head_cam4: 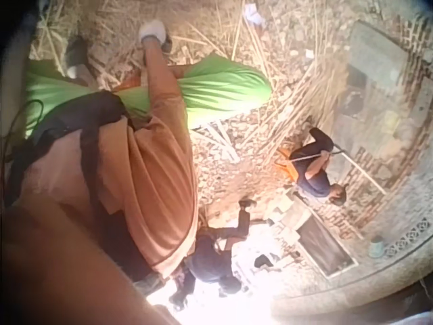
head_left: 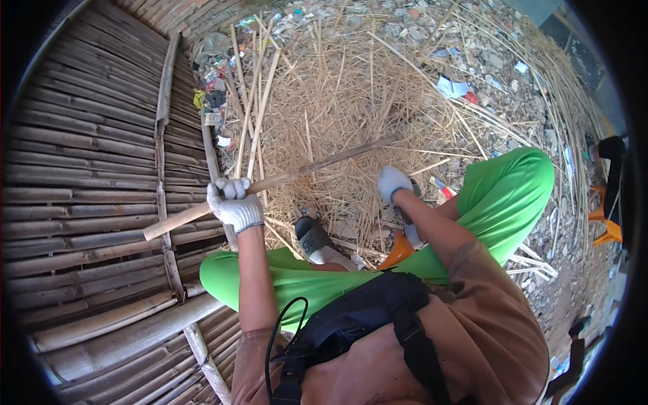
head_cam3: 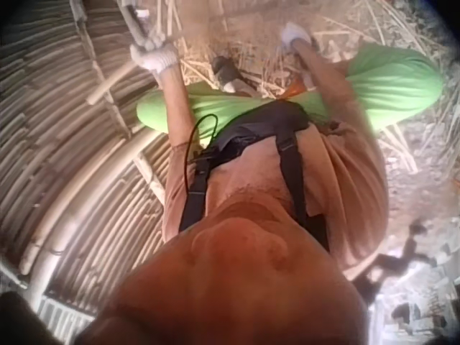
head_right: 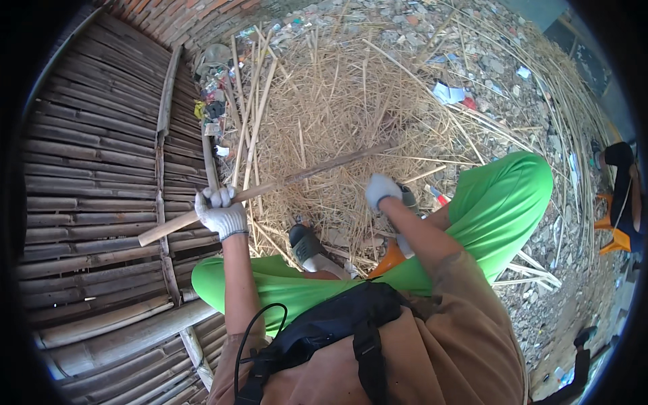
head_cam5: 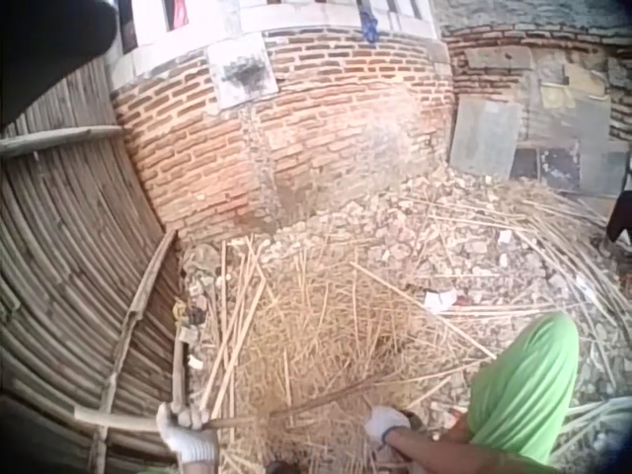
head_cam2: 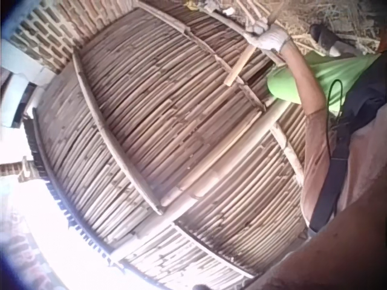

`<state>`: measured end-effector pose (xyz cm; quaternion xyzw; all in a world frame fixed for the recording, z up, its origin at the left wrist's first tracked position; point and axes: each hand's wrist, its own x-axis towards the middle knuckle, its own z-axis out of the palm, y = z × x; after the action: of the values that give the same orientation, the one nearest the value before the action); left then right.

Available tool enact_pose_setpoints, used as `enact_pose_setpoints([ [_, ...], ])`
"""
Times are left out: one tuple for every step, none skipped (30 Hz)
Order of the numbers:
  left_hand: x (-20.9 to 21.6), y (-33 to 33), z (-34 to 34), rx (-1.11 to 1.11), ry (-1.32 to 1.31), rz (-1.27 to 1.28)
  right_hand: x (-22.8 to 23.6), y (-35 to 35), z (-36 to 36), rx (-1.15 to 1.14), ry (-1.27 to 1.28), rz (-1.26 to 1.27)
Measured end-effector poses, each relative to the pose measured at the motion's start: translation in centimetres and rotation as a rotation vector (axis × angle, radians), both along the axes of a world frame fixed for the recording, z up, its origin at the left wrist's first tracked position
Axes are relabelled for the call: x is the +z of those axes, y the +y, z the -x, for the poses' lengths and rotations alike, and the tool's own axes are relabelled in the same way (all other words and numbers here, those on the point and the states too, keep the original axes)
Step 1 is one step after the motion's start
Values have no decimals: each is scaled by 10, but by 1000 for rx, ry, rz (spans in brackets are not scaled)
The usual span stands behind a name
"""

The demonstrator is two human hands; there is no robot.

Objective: The person uses a cleaver to shave and smooth a thin bamboo stick, moving the blade along the length of the wood while holding it over their lap.

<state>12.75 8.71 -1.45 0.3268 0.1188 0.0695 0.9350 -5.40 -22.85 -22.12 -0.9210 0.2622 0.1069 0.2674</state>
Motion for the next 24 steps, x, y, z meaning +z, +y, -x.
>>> enact_pose_setpoints([
  [-5,6,-1,-7,-9,9,-1,2,-3,-6,11,-3],
  [-8,8,-2,-8,-23,-17,10,5,-8,37,56,-14],
  [-12,5,-4,10,-37,-25,19,11,-13,75,104,-25],
  [-11,8,-2,10,-65,-34,44,41,-19,117,30,-85],
  [-8,7,-3,0,-99,-37,71,74,-26,148,-49,-140],
  [-6,2,-3,-13,-80,-19,83,100,-30,186,-148,-202],
  [-2,-1,-3,31,-22,-25,90,119,-33,233,-252,-277],
  [-3,6,-3,25,-23,-45,97,123,-32,231,-252,-294],
  [-4,14,-3,21,-25,-66,103,127,-32,256,-211,-283],
  [-11,24,-3,56,25,-89,110,131,-35,291,-182,-270],
  [-17,16,-4,71,80,-96,96,120,-33,286,-187,-268],
  [-20,11,-6,111,165,-115,72,105,-27,246,-201,-245],
  [-24,11,-9,103,165,-115,45,89,-18,202,-208,-222],
  [-31,16,-14,117,180,-115,22,69,-14,119,-147,-227],
  [-38,20,-18,131,196,-115,7,47,-12,36,-84,-230],
  [-41,31,-17,129,189,-129,9,31,-15,-61,-14,-257],
  [-39,35,-15,133,186,-127,13,14,-20,-164,56,-282],
  [-35,33,-13,32,94,-78,9,-12,-22,-196,45,-355],
  [-30,30,-11,-68,5,-33,4,-30,-21,-229,37,-432],
  [-26,28,-10,-74,7,-37,-1,-38,-19,-235,38,-436],
  [-21,24,-10,-120,-54,-45,-6,-44,-17,-241,-22,-465],
  [-14,19,-9,-162,-120,-52,-8,-46,-18,-242,-85,-491],
  [-1,7,-5,-205,-182,-56,-11,-42,-17,-245,-85,-491],
  [12,-6,1,-281,-254,-26,-13,-37,-15,-295,-190,-414],
])
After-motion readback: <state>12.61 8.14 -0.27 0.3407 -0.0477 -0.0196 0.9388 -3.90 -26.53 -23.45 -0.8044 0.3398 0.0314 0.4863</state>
